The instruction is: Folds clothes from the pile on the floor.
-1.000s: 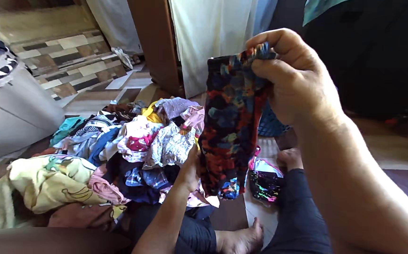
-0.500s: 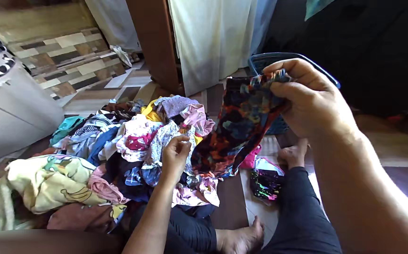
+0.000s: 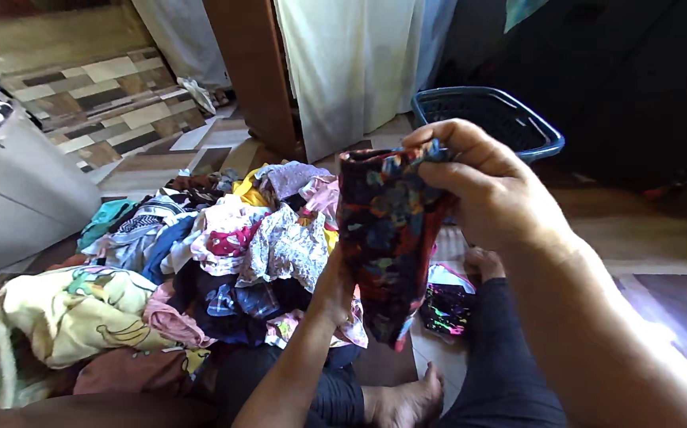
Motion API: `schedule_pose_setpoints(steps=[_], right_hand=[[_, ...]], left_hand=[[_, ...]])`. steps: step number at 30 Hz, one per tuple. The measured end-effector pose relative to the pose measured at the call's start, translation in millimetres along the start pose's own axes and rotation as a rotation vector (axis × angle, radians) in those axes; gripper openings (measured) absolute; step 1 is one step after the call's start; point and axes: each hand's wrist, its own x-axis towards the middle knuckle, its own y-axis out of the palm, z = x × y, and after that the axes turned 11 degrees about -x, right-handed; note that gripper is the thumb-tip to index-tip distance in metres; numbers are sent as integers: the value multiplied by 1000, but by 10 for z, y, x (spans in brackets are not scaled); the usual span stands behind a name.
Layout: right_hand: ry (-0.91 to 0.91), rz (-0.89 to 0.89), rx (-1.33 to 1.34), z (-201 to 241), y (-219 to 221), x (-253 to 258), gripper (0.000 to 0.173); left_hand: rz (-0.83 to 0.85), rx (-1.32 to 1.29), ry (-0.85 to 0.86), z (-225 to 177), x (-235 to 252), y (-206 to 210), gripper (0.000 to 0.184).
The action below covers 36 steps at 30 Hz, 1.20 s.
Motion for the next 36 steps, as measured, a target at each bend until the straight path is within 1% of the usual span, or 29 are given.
schedule_pose_setpoints(steps=[1, 2, 4, 5, 7, 9, 12, 15, 17, 19, 21, 23, 25, 28, 29, 30, 31, 32, 34, 36], right_hand=[[17, -37, -13, -9, -49, -6, 26], [41, -78, -39, -17, -96, -15, 26], [65, -151, -118, -73, -189, -38, 25], [88, -185, -159, -102, -227, -52, 25], [162, -239, -197, -151, -283, -89, 24], [225, -271, -181, -193, -290, -154, 25], [241, -299, -123, -246, -220, -227, 27], [216, -312, -86, -302, -186, 17, 25], [210, -325, -61, -362, -146, 165, 25], [171, -333, -42, -377, -97, 284, 23], [91, -351, -41, -312, -58, 386, 23], [-42, -366, -55, -210, -52, 454, 23], [-192, -373, -50, -124, -64, 468, 24], [-525, -282, 19, -243, -53, 355, 27], [-585, -247, 67, -276, -1, 253, 27], [-459, -232, 41, -163, 95, 52, 23], [-321, -177, 13, -115, 185, -166, 19], [-227, -82, 14, -165, 251, -367, 16], [-213, 161, 46, -448, 371, -702, 17], [-186, 296, 120, -704, 570, -986, 15]], left_hand=[[40, -24, 4, -57, -17, -3, 46], [45, -27, 2, -120, -48, 3, 38], [-9, 70, 12, -258, -133, 23, 25], [-36, 130, 36, -317, -164, 6, 21], [-73, 222, 117, -429, -212, -79, 18], [-92, 267, 203, -544, -270, -162, 20], [-128, 334, 306, -713, -332, -204, 23], [-194, 439, 349, -829, -209, -275, 21], [-241, 495, 328, -888, -13, -385, 17], [-265, 555, 316, -980, 209, -462, 17], [-263, 600, 335, -1133, 396, -443, 22], [-217, 605, 405, -1307, 521, -377, 22], [-150, 575, 511, -1440, 563, -328, 16], [-70, 528, 637, -1456, 510, -449, 18], [-65, 544, 640, -1398, 443, -553, 20], [-60, 578, 623, -1315, 345, -688, 20], [-43, 618, 589, -1211, 221, -864, 23], [-26, 643, 556, -1088, 98, -1058, 26], [24, 648, 492, -818, -153, -1460, 28], [66, 625, 395, -559, -384, -1822, 29]])
